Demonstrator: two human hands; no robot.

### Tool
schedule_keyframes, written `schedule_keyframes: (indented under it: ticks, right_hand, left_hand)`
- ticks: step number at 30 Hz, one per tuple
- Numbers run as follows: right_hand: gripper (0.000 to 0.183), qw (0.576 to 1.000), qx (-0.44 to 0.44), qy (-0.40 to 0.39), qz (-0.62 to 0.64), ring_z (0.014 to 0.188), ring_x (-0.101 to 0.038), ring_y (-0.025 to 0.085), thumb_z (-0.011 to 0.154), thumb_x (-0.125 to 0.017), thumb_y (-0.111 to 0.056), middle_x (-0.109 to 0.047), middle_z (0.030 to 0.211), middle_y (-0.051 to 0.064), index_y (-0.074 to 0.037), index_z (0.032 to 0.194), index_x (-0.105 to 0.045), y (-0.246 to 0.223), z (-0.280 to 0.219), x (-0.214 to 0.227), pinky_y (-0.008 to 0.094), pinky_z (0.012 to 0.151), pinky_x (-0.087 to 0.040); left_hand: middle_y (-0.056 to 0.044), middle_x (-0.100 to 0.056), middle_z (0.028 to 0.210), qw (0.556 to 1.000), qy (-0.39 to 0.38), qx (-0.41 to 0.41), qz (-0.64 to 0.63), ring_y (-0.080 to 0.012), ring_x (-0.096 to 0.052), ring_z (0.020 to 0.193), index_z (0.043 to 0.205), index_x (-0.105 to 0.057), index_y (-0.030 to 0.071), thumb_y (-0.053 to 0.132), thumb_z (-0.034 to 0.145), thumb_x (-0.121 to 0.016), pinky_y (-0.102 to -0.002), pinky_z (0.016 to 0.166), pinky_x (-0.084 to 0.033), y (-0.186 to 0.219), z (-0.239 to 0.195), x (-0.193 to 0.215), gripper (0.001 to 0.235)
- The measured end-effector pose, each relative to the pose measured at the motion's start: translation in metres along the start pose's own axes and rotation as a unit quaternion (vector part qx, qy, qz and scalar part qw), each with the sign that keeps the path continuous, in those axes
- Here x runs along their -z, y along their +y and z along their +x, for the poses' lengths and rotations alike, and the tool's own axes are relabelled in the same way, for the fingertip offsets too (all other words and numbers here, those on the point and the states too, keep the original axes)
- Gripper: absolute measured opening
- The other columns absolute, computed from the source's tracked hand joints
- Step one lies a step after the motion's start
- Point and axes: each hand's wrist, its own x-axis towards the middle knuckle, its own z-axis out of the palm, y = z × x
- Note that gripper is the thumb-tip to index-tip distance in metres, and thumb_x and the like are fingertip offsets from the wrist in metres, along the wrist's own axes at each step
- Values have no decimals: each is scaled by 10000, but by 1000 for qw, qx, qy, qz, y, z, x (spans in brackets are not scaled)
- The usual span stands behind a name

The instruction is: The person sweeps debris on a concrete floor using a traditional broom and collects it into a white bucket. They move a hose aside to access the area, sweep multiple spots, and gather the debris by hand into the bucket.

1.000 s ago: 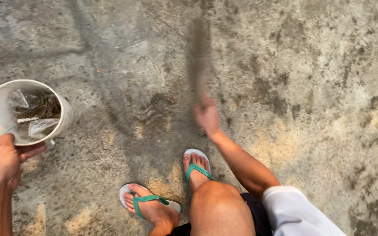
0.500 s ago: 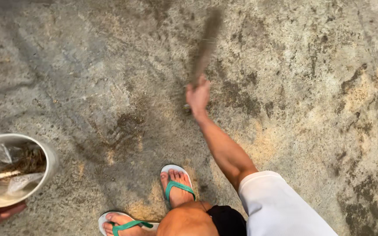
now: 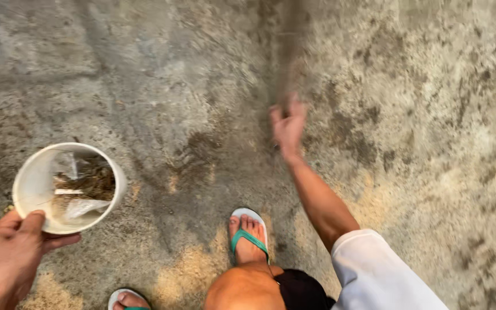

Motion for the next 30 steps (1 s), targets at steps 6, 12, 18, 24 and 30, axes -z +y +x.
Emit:
schedule_keyframes:
  ticks: [6, 12, 18, 24, 30]
  right_hand:
    - [471, 988, -30, -25, -148, 1036, -697, 365, 909, -770, -156, -677, 1214, 215, 74, 1265, -564, 32, 71, -12, 475, 878, -568]
    - [682, 922, 106, -361, -86, 1221, -573, 445, 902, -775, -176, -554, 1372, 290, 17, 1493, -493, -89, -90, -74, 502, 983, -514]
    - [688, 981, 1, -191, -35, 1224, -575, 387, 977, -695, -153, -486, 1407, 241, -8, 1571, -380, -119, -164, -56, 464, 1031, -503]
    - [748, 916, -99, -382, -74, 1079, -621, 348, 919, -676, -154, -539, 1296, 232, -84, 1591, -355, -121, -239, -59, 426, 930, -550]
    - [743, 872, 120, -474, 26, 975, -646, 294, 881, -767, -158, -594, 1225, 171, -62, 1534, -428, -156, -251, -19, 400, 802, -567]
  left_hand:
    - [-224, -707, 1093, 998, -24, 4, -55, -328, -730, 814, 1252, -593, -113, 46, 1049, -410, -430, 729, -650, -11, 14, 0, 316]
    - [-180, -733, 942, 994, -41, -41, -89, -277, -738, 750, 1101, -655, -91, 84, 1029, -432, -407, 648, -657, -38, 37, 7, 292]
    - [-183, -729, 986, 994, -17, -29, -105, -256, -735, 781, 1202, -604, -75, 103, 1043, -428, -393, 651, -664, -70, 7, 30, 296]
    - [-165, -729, 1069, 990, 12, 14, -141, -245, -737, 825, 1283, -591, -32, 105, 1041, -416, -399, 663, -667, -114, -28, 50, 329]
    - [-213, -736, 1055, 992, 43, 23, -117, -287, -749, 803, 1279, -585, -72, 85, 1042, -428, -404, 683, -665, -159, -44, 81, 325]
